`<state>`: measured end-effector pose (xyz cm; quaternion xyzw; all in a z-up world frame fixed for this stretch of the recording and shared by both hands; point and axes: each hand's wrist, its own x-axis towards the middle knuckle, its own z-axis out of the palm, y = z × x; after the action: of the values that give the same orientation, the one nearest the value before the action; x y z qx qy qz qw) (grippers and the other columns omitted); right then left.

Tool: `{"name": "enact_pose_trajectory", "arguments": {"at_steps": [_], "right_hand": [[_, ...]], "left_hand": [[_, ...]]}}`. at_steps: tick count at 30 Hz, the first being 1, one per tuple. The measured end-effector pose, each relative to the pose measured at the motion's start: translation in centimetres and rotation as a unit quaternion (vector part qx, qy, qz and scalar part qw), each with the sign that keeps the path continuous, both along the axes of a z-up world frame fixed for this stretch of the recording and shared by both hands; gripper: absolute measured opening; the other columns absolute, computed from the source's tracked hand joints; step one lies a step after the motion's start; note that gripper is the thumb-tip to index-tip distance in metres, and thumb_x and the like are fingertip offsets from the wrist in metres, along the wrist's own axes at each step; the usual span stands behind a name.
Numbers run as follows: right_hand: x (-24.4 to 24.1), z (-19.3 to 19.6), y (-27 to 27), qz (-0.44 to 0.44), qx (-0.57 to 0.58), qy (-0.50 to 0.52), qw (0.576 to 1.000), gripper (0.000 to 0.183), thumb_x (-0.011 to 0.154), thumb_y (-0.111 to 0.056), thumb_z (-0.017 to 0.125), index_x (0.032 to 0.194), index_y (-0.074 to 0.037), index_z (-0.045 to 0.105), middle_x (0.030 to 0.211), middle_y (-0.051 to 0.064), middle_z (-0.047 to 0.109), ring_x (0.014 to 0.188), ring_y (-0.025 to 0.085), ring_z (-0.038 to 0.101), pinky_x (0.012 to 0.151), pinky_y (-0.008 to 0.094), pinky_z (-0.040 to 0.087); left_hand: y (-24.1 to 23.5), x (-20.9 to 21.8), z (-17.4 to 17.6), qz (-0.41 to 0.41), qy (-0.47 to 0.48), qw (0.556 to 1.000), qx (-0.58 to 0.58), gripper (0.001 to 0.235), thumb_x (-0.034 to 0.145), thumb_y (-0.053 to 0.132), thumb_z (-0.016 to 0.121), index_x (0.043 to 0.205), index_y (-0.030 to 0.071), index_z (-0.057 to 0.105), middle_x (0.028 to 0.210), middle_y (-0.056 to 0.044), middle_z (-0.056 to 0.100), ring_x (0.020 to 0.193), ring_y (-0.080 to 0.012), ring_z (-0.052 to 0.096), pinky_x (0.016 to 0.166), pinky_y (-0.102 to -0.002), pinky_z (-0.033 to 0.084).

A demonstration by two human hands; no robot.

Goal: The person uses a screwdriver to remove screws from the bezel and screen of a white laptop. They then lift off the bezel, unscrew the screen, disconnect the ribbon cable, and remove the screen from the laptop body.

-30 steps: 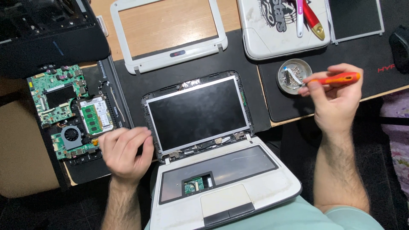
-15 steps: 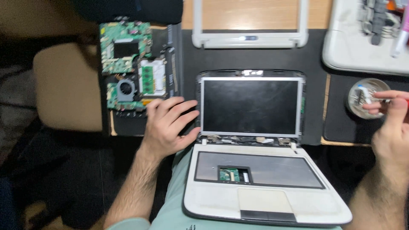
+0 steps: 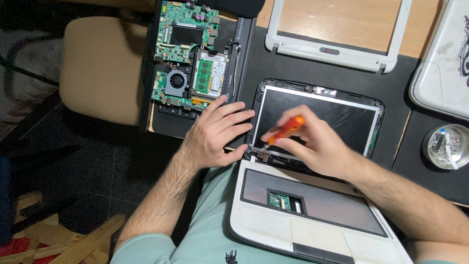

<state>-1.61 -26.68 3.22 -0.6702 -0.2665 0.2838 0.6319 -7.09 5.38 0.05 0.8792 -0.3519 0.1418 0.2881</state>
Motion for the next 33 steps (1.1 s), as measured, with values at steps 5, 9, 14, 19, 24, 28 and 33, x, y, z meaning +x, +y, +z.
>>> {"name": "enact_pose_trajectory", "arguments": {"at_steps": [5,9,14,19,24,28,33], "right_hand": [[0.9,-2.2,2.1,-0.013,-0.022,-0.038,0.999,0.033,0.113,-0.003,0.08,0.139,0.001,0.06,0.126,0.026,0.089,0.113,0.035,0.094,0.106,0.051,0.076],[1.1,-2.4,2.6,-0.004,-0.057,-0.053,0.997,0.038,0.111,-0.005,0.084,0.142,-0.001,0.063,0.126,0.028,0.087,0.113,0.04,0.095,0.105,0.051,0.076],[1.4,-1.7,2.7,0.016,-0.08,-0.063,0.995,0.036,0.113,-0.005,0.082,0.142,-0.002,0.062,0.126,0.029,0.086,0.111,0.043,0.094,0.104,0.053,0.075],[1.6,-1.5,2.8,0.023,-0.086,-0.06,0.994,0.035,0.113,-0.006,0.083,0.141,-0.003,0.063,0.125,0.029,0.086,0.11,0.044,0.094,0.104,0.054,0.075],[1.7,-1.3,2.8,0.036,-0.096,-0.063,0.993,0.036,0.112,-0.008,0.084,0.142,-0.004,0.063,0.122,0.026,0.086,0.107,0.042,0.095,0.104,0.053,0.075],[1.4,-0.5,3.1,0.041,-0.105,-0.095,0.989,0.034,0.115,-0.011,0.082,0.142,-0.006,0.062,0.117,0.022,0.089,0.102,0.038,0.094,0.099,0.051,0.076],[0.8,0.5,4.6,0.083,-0.097,-0.408,0.904,0.019,0.115,-0.01,0.083,0.129,-0.004,0.072,0.106,0.018,0.09,0.094,0.033,0.092,0.085,0.044,0.077]], "left_hand": [[-0.6,-0.5,-1.7,0.058,0.009,0.998,-0.025,0.037,0.103,0.038,0.088,0.133,0.015,0.087,0.16,-0.007,0.083,0.155,-0.0321,0.073,0.146,-0.064,0.04],[-0.8,-0.4,-2.0,0.06,0.006,0.998,-0.019,0.038,0.102,0.038,0.089,0.132,0.015,0.088,0.159,-0.007,0.084,0.154,-0.0326,0.074,0.145,-0.064,0.041],[-0.6,-0.4,-1.6,0.057,0.021,0.998,-0.004,0.038,0.101,0.037,0.09,0.132,0.016,0.088,0.158,-0.006,0.083,0.154,-0.0324,0.073,0.146,-0.064,0.041],[-0.7,-0.5,-1.7,0.061,0.023,0.998,-0.003,0.038,0.101,0.038,0.09,0.132,0.016,0.088,0.158,-0.006,0.083,0.154,-0.0323,0.073,0.145,-0.065,0.042],[-0.6,-0.5,-1.7,0.063,0.02,0.998,0.005,0.039,0.101,0.038,0.089,0.134,0.017,0.087,0.158,-0.005,0.082,0.155,-0.0317,0.072,0.146,-0.068,0.038],[-0.6,-0.6,-1.5,0.063,0.01,0.998,0.004,0.039,0.102,0.038,0.088,0.135,0.018,0.087,0.158,-0.004,0.083,0.154,-0.0315,0.072,0.146,-0.07,0.036],[-0.9,-0.4,-1.4,0.066,0.01,0.998,0.004,0.042,0.101,0.043,0.087,0.135,0.018,0.085,0.158,-0.003,0.082,0.154,-0.03,0.072,0.146,-0.07,0.036]]}}
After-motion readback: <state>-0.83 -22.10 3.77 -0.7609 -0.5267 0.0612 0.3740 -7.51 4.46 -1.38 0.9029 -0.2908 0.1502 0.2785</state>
